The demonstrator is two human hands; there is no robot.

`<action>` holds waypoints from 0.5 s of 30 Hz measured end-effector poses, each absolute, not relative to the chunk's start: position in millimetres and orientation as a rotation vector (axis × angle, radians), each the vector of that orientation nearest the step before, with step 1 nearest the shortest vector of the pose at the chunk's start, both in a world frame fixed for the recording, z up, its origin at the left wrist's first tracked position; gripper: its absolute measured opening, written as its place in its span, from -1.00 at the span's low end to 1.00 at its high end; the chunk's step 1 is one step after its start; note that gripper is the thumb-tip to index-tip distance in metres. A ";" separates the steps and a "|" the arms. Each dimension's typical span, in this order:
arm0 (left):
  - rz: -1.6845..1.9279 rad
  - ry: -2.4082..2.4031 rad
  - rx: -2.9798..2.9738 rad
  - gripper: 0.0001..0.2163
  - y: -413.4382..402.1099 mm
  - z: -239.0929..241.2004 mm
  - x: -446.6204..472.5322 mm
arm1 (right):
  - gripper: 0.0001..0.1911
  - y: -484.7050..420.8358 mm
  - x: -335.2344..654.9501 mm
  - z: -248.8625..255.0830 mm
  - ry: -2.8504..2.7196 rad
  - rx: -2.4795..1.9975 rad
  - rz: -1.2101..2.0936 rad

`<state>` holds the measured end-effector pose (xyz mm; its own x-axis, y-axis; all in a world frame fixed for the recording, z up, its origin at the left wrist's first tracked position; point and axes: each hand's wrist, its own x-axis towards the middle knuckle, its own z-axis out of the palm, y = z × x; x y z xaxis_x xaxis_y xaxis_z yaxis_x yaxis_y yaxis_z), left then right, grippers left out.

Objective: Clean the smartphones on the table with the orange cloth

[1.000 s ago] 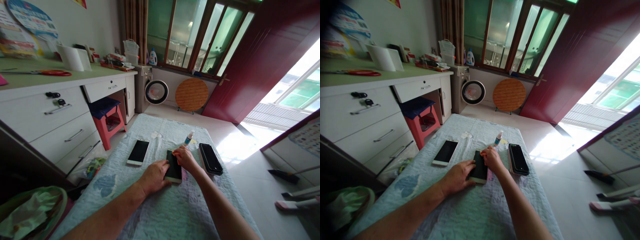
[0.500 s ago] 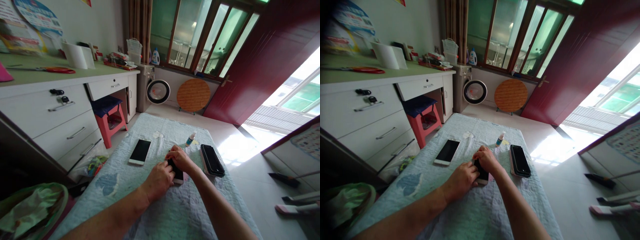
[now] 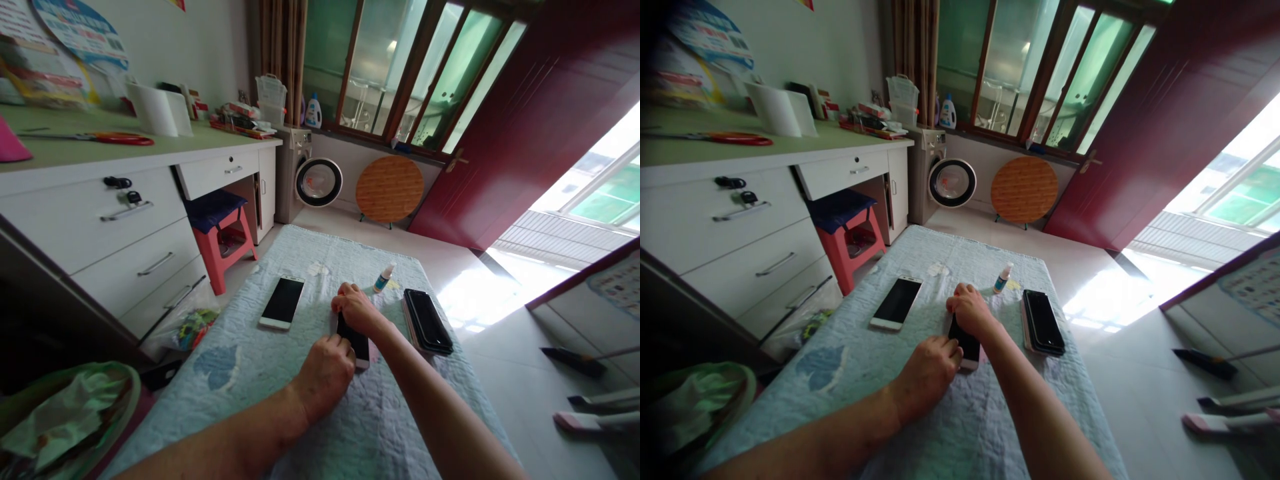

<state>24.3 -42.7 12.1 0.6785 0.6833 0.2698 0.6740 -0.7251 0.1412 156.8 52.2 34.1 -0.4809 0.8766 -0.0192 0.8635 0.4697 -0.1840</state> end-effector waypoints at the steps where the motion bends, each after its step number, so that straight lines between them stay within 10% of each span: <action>1: 0.491 1.162 2.842 -0.89 -43.2 11.0 24.9 | -0.78 47.4 156.1 35.9 -2.649 -1.529 0.276; 15: 0.743 1.147 2.885 -0.89 -45.8 2.3 30.1 | -0.75 25.6 166.0 43.5 -2.742 -1.126 0.600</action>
